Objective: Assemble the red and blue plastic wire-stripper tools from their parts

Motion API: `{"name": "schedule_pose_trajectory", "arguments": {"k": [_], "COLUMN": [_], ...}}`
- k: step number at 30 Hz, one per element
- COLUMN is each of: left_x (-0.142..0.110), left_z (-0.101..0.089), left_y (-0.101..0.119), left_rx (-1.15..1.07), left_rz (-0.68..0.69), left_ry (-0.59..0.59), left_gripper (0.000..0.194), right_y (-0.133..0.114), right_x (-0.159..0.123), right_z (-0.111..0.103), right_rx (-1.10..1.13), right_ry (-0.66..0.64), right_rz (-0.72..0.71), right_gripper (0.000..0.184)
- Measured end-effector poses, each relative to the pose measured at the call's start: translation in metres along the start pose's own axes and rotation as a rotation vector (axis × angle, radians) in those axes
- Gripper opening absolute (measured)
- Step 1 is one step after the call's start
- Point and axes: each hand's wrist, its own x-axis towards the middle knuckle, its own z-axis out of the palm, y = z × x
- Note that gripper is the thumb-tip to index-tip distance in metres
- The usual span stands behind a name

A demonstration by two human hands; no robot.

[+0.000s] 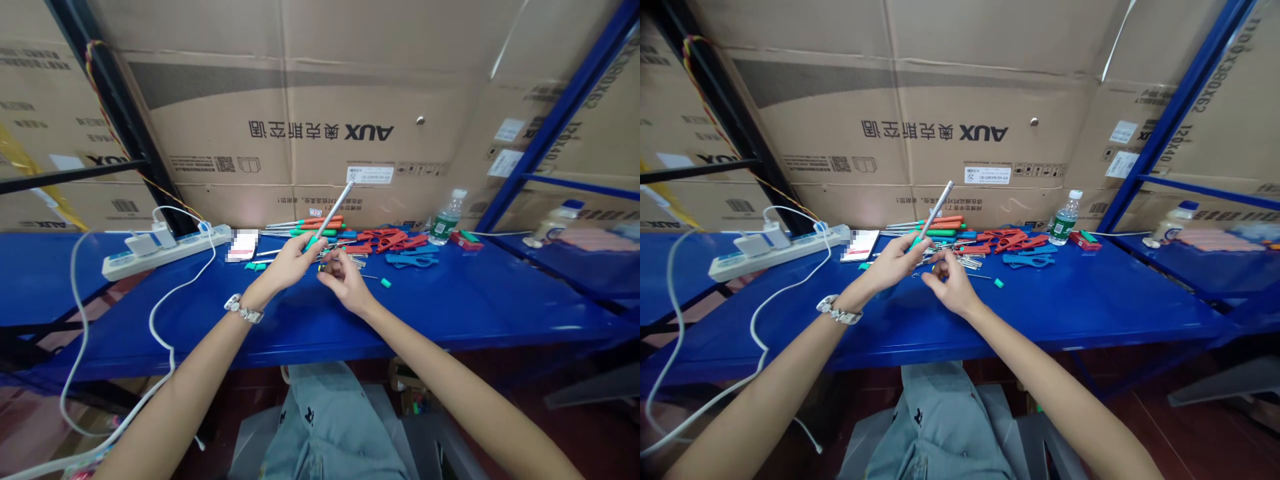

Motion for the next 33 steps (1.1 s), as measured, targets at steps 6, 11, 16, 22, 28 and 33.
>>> {"name": "schedule_pose_trajectory", "arguments": {"k": [6, 11, 16, 22, 28, 33], "left_x": [0.01, 0.011, 0.001, -0.02, -0.071, -0.073], "left_z": [0.019, 0.019, 0.014, -0.007, -0.043, -0.04], "left_y": [0.002, 0.001, 0.0, -0.013, 0.002, 0.004], "left_rx": [-0.524, -0.583, -0.397, -0.121, 0.454, 0.72], "left_rz": [-0.134, -0.126, -0.188, -0.287, -0.098, 0.242], "left_ry": [0.168, 0.238, 0.153, 0.057, 0.248, -0.041], "left_gripper": [0.044, 0.042, 0.05, 0.069, 0.051, 0.021], "right_y": [-0.009, -0.016, -0.01, -0.001, -0.009, -0.006], "right_x": [-0.003, -0.003, -0.004, -0.004, -0.001, 0.006], "right_z": [0.018, 0.025, 0.022, 0.001, -0.037, -0.037], "right_rx": [-0.199, -0.243, -0.21, -0.249, -0.732, -0.891], "right_ry": [-0.08, 0.05, -0.006, -0.126, -0.3, -0.528], "right_rz": [0.041, -0.039, -0.037, -0.041, -0.106, -0.304], "right_gripper": [0.032, 0.035, 0.031, 0.03, 0.027, 0.022]}}
